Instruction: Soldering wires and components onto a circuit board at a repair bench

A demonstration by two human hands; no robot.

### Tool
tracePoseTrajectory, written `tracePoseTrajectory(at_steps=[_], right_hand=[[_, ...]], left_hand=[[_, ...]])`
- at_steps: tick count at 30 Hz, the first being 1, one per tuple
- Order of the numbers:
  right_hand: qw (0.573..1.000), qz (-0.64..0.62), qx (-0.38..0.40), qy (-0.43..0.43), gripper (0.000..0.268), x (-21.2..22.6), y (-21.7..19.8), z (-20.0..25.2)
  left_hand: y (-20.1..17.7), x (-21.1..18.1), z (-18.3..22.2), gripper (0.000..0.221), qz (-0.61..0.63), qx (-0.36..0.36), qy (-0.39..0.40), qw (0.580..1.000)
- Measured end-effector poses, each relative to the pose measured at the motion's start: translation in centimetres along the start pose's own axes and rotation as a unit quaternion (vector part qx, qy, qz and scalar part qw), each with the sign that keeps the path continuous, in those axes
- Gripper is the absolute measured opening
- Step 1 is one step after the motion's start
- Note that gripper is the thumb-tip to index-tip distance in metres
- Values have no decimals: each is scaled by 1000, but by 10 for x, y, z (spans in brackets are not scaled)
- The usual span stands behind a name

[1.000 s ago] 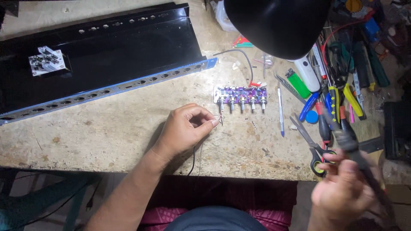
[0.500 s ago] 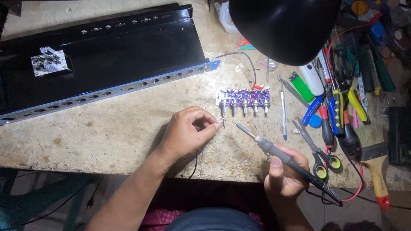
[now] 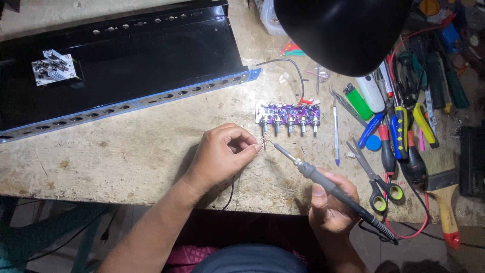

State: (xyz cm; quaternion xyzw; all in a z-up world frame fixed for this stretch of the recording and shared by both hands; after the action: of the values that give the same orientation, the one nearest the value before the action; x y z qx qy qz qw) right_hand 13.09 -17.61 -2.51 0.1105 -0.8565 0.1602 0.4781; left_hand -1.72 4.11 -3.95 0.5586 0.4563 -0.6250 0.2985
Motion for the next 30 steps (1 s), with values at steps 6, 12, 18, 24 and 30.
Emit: tracePoseTrajectory(at_steps=[6, 12, 18, 24, 30], right_hand=[[1000, 12, 11, 24, 29, -6, -1, 1], [998, 45, 18, 26, 29, 0, 0, -1], [999, 42, 20, 23, 28, -1, 1, -1], [999, 6, -4, 45, 29, -5, 0, 1], [999, 28, -6, 33, 29, -2, 0, 1]], left_hand=[[0, 1, 0, 8, 4, -2, 1, 1000], [-1, -1, 0, 7, -8, -1, -10, 1000], [-2, -3, 0, 6, -20, -2, -3, 1000], [-1, -2, 0, 7, -14, -10, -2, 1000], [-1, -3, 0, 7, -13, -6, -10, 1000]])
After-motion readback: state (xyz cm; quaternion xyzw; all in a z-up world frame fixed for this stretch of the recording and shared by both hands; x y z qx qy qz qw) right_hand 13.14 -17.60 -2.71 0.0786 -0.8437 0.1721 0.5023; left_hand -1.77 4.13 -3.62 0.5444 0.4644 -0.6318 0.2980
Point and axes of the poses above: each hand's wrist, its own z-axis away from the middle knuckle, its own y-axis out of the palm, x = y × z, the point moved 8 cm from there along -z, towards the middle knuckle, and after that the axes turned 12 degrees about -x, right-handed, at the moved point
